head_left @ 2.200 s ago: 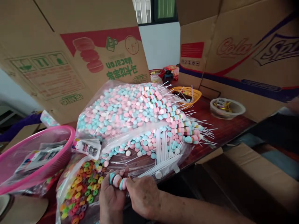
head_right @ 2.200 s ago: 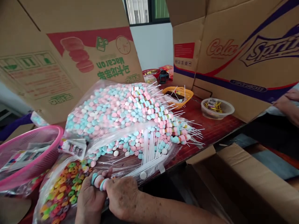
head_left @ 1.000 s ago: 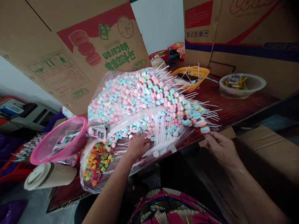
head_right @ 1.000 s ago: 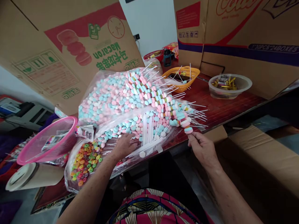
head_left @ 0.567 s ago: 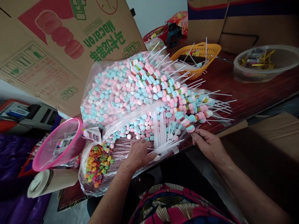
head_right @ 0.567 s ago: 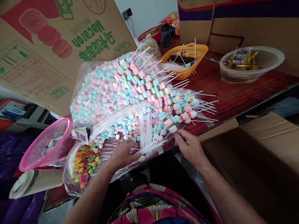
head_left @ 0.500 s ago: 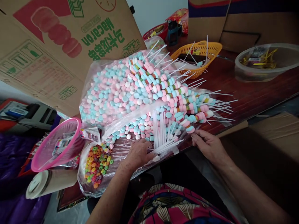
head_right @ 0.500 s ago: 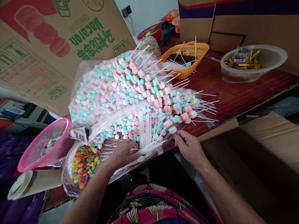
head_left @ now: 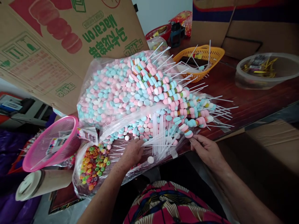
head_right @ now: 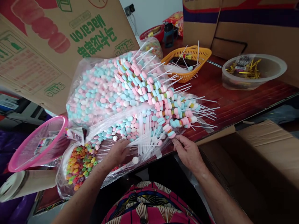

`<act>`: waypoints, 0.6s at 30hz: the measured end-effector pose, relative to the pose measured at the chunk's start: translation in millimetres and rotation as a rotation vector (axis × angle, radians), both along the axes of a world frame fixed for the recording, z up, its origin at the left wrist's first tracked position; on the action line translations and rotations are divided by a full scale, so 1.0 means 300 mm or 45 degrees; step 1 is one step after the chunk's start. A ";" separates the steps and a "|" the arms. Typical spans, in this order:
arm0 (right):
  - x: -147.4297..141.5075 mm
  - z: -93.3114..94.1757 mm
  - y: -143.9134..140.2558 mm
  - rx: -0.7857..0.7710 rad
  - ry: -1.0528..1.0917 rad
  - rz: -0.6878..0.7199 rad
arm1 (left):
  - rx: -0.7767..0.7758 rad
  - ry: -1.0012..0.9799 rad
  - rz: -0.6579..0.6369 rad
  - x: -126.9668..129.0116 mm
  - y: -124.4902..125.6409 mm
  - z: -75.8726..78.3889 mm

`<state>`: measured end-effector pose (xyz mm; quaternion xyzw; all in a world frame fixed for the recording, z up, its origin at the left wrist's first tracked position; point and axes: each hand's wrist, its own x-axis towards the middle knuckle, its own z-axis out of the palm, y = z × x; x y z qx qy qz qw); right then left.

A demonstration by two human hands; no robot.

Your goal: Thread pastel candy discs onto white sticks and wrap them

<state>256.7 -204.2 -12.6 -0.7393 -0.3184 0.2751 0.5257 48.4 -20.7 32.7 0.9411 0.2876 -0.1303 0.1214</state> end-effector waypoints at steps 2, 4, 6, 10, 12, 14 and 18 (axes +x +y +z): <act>-0.005 0.023 -0.007 0.032 -0.017 -0.007 | 0.034 -0.008 0.112 0.015 0.012 0.006; -0.006 0.048 -0.023 0.069 -0.066 -0.027 | 0.102 0.025 0.193 0.020 0.027 0.027; -0.004 0.066 -0.045 0.098 -0.145 -0.023 | 0.194 0.079 0.260 0.003 0.047 0.049; -0.017 0.073 -0.062 0.112 -0.340 0.127 | 0.292 0.145 0.368 -0.088 0.086 0.055; -0.049 0.071 -0.035 0.113 -0.450 0.253 | 0.310 0.115 0.390 -0.137 0.090 0.037; -0.099 0.073 0.017 0.072 -0.611 0.404 | 0.329 0.053 0.403 -0.178 0.081 0.016; -0.203 0.096 0.140 -0.316 -1.169 0.635 | 0.324 -0.185 0.420 -0.273 0.036 -0.014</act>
